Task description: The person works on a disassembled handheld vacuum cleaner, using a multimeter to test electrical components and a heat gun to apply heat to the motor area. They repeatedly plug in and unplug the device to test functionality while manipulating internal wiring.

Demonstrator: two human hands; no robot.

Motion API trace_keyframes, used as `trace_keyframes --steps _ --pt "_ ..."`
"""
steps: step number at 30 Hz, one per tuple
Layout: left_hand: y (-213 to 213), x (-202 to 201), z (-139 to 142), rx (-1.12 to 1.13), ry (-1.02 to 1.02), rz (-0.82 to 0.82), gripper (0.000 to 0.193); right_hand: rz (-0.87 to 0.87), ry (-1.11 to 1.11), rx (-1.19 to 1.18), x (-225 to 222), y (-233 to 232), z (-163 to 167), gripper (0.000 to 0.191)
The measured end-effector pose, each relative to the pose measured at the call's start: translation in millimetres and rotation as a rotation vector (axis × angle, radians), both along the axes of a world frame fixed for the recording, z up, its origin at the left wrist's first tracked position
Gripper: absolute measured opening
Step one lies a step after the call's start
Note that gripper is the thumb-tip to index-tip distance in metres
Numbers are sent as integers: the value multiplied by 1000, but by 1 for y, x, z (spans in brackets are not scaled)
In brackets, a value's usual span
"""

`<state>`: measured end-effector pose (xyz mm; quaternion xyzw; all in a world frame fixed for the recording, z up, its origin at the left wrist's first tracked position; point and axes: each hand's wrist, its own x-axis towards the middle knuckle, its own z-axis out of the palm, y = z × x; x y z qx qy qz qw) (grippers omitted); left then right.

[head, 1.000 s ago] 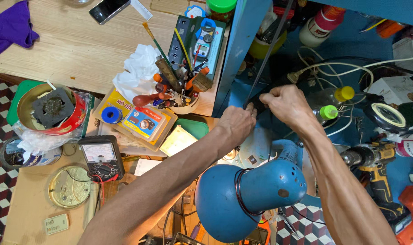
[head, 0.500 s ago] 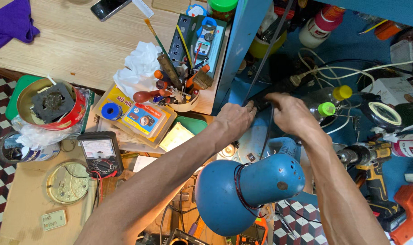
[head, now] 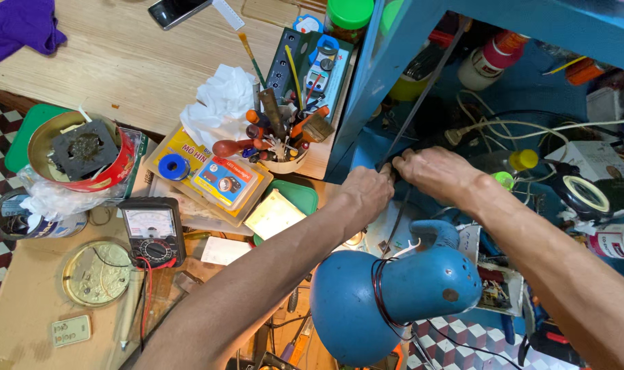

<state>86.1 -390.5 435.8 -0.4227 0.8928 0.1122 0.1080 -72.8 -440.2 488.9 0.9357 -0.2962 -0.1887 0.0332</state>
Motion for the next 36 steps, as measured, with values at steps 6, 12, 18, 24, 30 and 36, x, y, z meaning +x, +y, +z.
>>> trace_keyframes --steps 6,12,18,24,30,36 --pt "-1 -1 0 12 10 -1 22 -22 94 164 12 -18 13 28" --pt "-1 -4 -3 -34 50 25 23 -125 -216 187 11 -15 69 24" --pt "7 8 -11 -256 245 -31 44 -377 -143 70 15 38 117 31" --pt "28 49 33 133 501 3 43 -422 -210 13 38 79 149 31" --pt "86 110 95 806 1375 485 60 -376 -177 -116 78 94 170 38" --pt "157 143 115 821 1822 787 70 -115 -447 -60 103 130 208 38"
